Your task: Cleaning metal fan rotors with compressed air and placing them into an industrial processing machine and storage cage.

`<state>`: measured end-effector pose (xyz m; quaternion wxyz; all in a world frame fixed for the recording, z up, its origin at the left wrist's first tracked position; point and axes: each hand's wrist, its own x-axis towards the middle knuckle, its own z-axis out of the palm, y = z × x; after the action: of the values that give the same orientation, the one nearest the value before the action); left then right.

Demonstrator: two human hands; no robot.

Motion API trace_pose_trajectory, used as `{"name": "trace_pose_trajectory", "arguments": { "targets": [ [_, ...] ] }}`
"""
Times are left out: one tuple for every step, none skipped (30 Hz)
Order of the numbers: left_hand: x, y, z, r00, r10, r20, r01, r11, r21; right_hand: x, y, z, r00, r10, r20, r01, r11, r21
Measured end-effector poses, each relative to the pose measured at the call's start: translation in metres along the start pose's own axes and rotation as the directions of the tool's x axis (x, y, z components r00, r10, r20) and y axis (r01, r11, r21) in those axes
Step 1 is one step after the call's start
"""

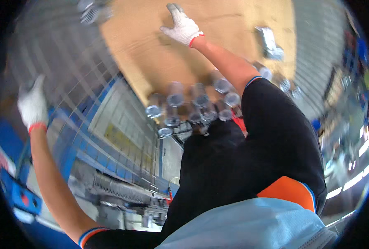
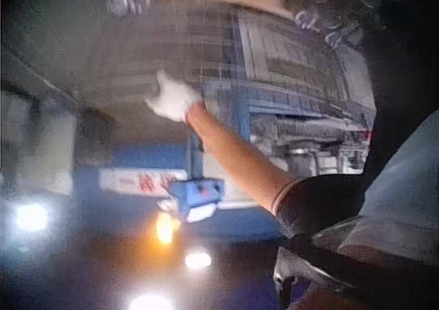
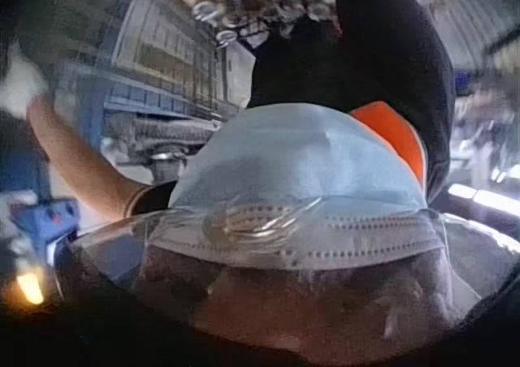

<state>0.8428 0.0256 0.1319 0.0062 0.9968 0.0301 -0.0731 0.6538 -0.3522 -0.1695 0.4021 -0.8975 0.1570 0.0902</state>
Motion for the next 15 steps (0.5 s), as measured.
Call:
{"name": "trace_pose_trajectory", "arguments": {
  "targets": [
    [0.004, -0.002, 0.003, 0.999, -0.027, 0.032, 0.028, 0.999, -0.036, -0.023, 0.031, -0.043, 0.998, 0.057, -0.036, -0.058, 0.998, -0.038],
    [0.010, -0.003, 0.003, 1.000, -0.018, 0.025, 0.017, 0.998, 0.054, -0.048, 0.061, -0.090, 0.989, 0.140, -0.051, -0.146, 0.979, -0.144],
    [0.007, -0.009, 0.004, 0.997, -0.054, 0.052, 0.061, 0.989, -0.134, -0.071, 0.086, -0.134, 0.976, 0.209, -0.065, -0.218, 0.947, -0.234],
    [0.010, -0.013, 0.005, 0.998, -0.042, 0.046, 0.047, 0.994, -0.096, -0.076, 0.117, -0.198, 0.920, 0.389, 0.056, -0.353, 0.880, -0.319],
    [0.013, -0.016, 0.007, 0.995, -0.081, 0.058, 0.085, 0.994, -0.062, -0.102, 0.142, -0.245, 0.934, -0.080, -0.349, -0.158, 0.783, -0.602],
    [0.014, -0.020, 0.009, 0.997, -0.047, 0.064, 0.050, 0.997, -0.057, -0.120, 0.170, -0.322, 0.901, 0.101, -0.421, -0.359, 0.720, -0.595],
    [0.015, -0.023, 0.011, 1.000, -0.012, 0.013, 0.013, 0.997, -0.074, -0.136, 0.194, -0.370, 0.768, -0.378, -0.518, -0.332, 0.456, -0.826],
    [0.016, -0.026, 0.013, 0.999, 0.026, -0.025, -0.029, 0.996, -0.090, -0.162, 0.216, -0.429, 0.747, -0.087, -0.659, -0.527, 0.528, -0.666],
    [0.018, -0.029, 0.013, 0.998, 0.052, -0.031, -0.054, 0.995, -0.086, -0.174, 0.234, -0.482, 0.624, -0.598, -0.502, -0.674, -0.086, -0.734],
    [0.020, -0.031, 0.013, 0.999, 0.033, -0.004, -0.033, 0.996, -0.084, -0.192, 0.253, -0.513, 0.627, -0.584, -0.516, -0.684, -0.094, -0.723],
    [0.022, -0.033, 0.011, 1.000, 0.010, 0.019, -0.009, 0.996, -0.086, -0.208, 0.268, -0.544, 0.615, -0.392, -0.684, -0.736, 0.028, -0.677],
    [0.023, -0.034, 0.014, 0.996, 0.083, -0.038, -0.087, 0.991, -0.098, -0.224, 0.278, -0.570, 0.575, -0.173, -0.800, -0.791, 0.132, -0.597],
    [0.026, -0.034, 0.012, 0.991, 0.113, -0.067, -0.119, 0.989, -0.092, -0.241, 0.285, -0.593, 0.512, 0.063, -0.857, -0.846, 0.208, -0.490],
    [0.027, -0.033, 0.011, 0.998, -0.031, 0.051, 0.037, 0.992, -0.120, -0.257, 0.288, -0.614, 0.429, 0.297, -0.853, -0.897, 0.254, -0.363],
    [0.028, -0.031, 0.011, 0.973, -0.162, 0.165, 0.185, 0.973, -0.135, -0.267, 0.289, -0.630, 0.412, 0.300, -0.860, -0.906, 0.235, -0.352]
  ]
}}
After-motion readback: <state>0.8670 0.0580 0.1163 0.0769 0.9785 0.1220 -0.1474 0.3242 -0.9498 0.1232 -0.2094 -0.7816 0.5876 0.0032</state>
